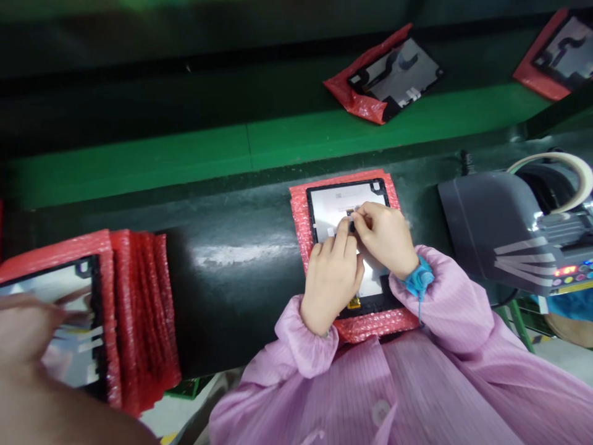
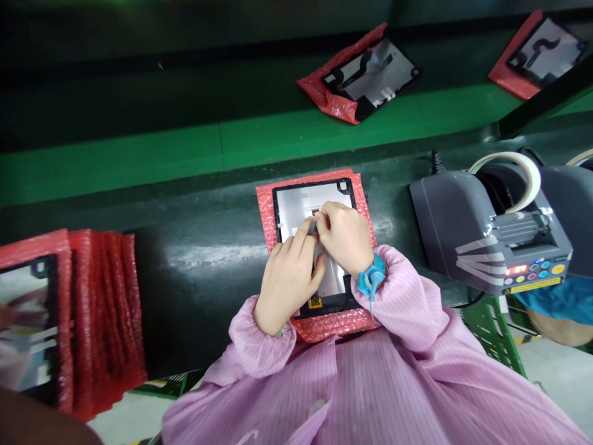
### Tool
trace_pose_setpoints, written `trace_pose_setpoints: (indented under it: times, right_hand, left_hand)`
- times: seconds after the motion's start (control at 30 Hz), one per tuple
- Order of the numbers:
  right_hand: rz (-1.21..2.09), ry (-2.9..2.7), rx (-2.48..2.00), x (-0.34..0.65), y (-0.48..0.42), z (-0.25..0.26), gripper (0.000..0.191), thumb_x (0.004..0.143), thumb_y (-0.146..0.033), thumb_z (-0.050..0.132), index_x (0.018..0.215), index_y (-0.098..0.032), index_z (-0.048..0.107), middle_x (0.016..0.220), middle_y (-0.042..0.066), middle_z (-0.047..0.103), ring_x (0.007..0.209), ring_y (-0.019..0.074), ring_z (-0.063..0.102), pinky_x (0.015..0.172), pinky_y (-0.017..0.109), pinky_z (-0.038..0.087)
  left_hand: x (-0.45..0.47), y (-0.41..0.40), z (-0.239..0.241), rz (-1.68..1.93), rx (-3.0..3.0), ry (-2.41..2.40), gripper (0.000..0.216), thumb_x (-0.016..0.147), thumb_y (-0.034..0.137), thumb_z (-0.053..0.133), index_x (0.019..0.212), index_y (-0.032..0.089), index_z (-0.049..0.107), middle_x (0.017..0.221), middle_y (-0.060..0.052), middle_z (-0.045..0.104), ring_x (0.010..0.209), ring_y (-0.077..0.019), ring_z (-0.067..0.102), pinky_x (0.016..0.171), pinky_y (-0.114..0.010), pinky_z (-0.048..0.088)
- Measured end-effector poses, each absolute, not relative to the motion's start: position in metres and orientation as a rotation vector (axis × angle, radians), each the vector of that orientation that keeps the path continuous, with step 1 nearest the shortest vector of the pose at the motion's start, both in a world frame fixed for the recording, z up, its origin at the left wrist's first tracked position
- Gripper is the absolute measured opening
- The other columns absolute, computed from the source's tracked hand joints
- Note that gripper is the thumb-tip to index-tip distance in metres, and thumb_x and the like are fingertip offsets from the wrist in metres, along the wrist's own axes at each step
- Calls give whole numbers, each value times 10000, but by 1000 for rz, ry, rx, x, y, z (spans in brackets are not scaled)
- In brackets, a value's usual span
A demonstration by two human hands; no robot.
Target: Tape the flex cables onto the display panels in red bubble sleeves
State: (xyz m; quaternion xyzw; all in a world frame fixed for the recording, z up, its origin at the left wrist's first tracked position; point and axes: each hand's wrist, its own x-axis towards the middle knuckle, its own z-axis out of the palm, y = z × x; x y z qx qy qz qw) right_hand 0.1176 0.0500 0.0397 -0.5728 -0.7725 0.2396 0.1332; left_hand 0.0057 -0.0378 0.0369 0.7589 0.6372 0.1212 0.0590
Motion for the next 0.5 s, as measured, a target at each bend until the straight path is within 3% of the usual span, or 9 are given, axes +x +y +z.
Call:
trace_pose_setpoints:
  times: [0.3,0.5]
  right_hand:
    - [495,-2438,-1727,113,46,48,209,952,-260,491,804,-170,609,844,63,688,674,153,574,583,289,261]
    - [173,-2458,-1879,116,49,53,312,943,-458,559,889,-157,621,824,112,690,624,178,581,539,296,217]
  left_hand:
    - [7,-38,37,309,2275,1952,313,966,266,446,1204,114,581,1492,-148,502,950,-271,644,766,-428,526]
    - [10,-38,39,259,2265,1954,277,952,248,465,1154,115,600,1499,-134,499,957,-279,643,754,-429,522]
